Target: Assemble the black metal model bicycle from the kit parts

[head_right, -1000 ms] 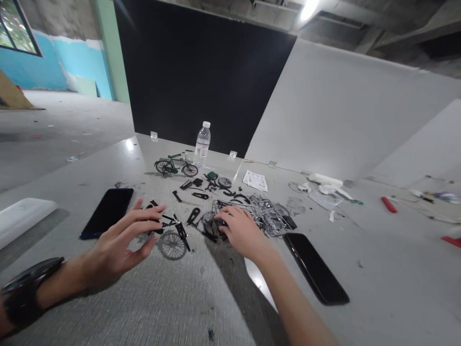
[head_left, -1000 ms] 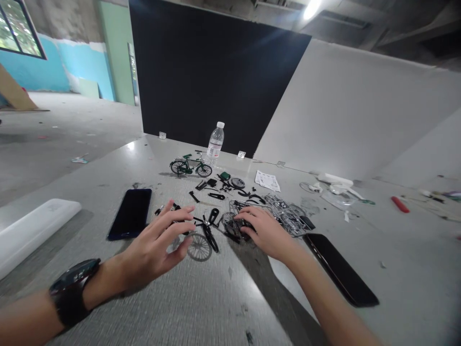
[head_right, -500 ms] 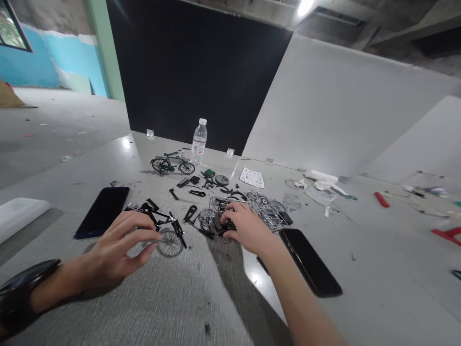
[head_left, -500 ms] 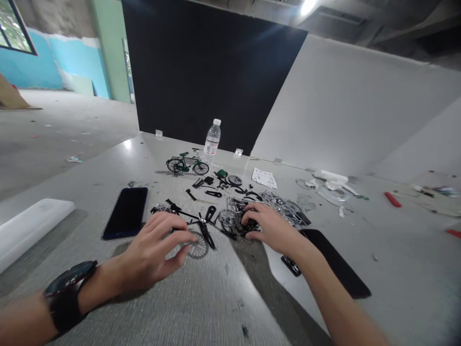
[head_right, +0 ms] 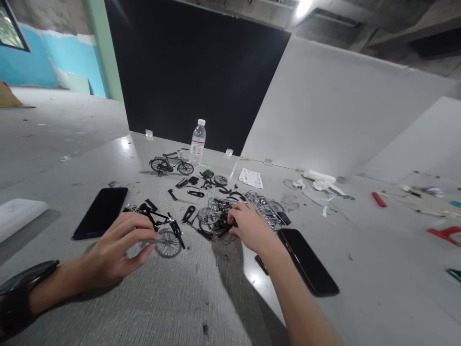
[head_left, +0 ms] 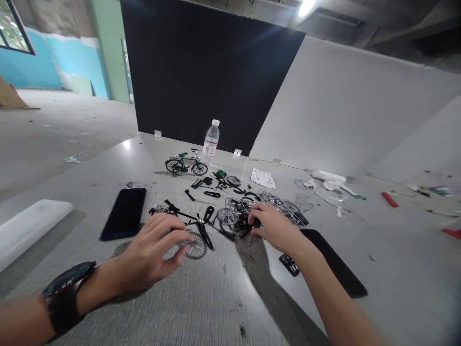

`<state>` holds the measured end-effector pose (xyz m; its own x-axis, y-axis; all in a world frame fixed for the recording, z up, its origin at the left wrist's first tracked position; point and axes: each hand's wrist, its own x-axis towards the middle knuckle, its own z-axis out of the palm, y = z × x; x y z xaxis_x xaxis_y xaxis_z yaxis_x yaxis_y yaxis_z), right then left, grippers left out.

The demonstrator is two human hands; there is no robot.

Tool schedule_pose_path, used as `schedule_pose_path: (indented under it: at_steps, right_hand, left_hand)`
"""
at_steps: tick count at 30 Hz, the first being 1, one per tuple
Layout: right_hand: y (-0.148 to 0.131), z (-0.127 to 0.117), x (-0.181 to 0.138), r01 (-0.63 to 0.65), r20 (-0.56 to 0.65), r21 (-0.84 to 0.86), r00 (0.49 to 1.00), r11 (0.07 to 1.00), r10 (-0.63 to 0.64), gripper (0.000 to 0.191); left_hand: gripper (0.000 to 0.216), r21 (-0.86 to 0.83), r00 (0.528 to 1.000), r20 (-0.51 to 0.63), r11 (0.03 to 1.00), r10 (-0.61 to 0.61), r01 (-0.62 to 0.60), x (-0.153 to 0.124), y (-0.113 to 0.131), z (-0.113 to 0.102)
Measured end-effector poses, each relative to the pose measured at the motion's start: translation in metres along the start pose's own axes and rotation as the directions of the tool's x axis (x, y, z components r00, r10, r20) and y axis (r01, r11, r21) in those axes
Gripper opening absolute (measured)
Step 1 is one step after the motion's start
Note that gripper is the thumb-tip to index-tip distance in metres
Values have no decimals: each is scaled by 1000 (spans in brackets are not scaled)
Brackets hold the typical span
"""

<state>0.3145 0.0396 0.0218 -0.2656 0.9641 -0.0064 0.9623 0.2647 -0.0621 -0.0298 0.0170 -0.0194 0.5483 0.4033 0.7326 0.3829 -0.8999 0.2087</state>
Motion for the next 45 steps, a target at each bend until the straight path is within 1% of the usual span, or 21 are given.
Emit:
schedule_pose_path:
  at_steps: [5,8,12,15,19,21,24,26,30,32,34,37,40,43,45]
  right_hand:
    - [0,2,1,23,-4,35,1000,999,-23,3]
    - [-4,-2,2,-1,17,50,1000,999,0,3]
    - [-11,-7,4,-54,36,61,998,997,51,12]
    - [-15,-6,5,-62,-22,38,998,997,63,19]
    - [-13,-4,6,-99,-115,-12,989,995,97,21]
    - [-10,-4,6,-72,-124,-15,990,997,70,21]
    - [-6,-1,7,-6,-75,17,997,1000,7,20]
    - [-4,3,8,9,-58,33,998,999,-7,18]
    - [-2,12,10,17,-81,33,997,999,-15,18]
    - [-3,15,10,27,-122,10,992,1000,-25,17]
    - [-8,17,11,57,-181,-12,982,998,-58,17]
    - [-25,21,11,122,-258,0,959,993,-118,19]
    - [-48,26,10,191,-300,54,939,980,-166,21]
    - [-67,30,6,276,-331,103,915,956,-229,26]
    - [-77,31,2,323,-368,157,896,933,-248,30]
  left_hand:
    - [19,-15,1000,7,1000,-14,14,-1,1,-1]
    - [18,-29,1000,11,999,-20,20,-1,1,-1]
    - [18,-61,1000,11,998,-20,20,-1,0,0]
    - [18,-71,1000,11,997,-17,17,-1,0,0]
    - [16,-74,1000,10,997,-19,19,0,1,-1]
    - [16,-78,1000,7,997,-20,20,1,2,-2]
    - [16,-81,1000,16,996,-20,21,3,2,-2]
    - [16,-88,1000,26,996,-16,18,4,3,-3]
    - [15,-93,1000,24,996,-8,10,3,4,-3]
    - [15,-93,1000,23,996,-5,7,3,5,-2]
    - [14,-94,1000,27,996,-1,4,3,5,-2]
    - [14,-99,999,35,995,10,-7,3,5,-1]
    - [15,-112,998,61,994,17,-11,2,4,-1]
    - [15,-135,993,113,991,30,-15,2,4,-1]
    - [13,-145,988,152,989,42,-20,1,4,0]
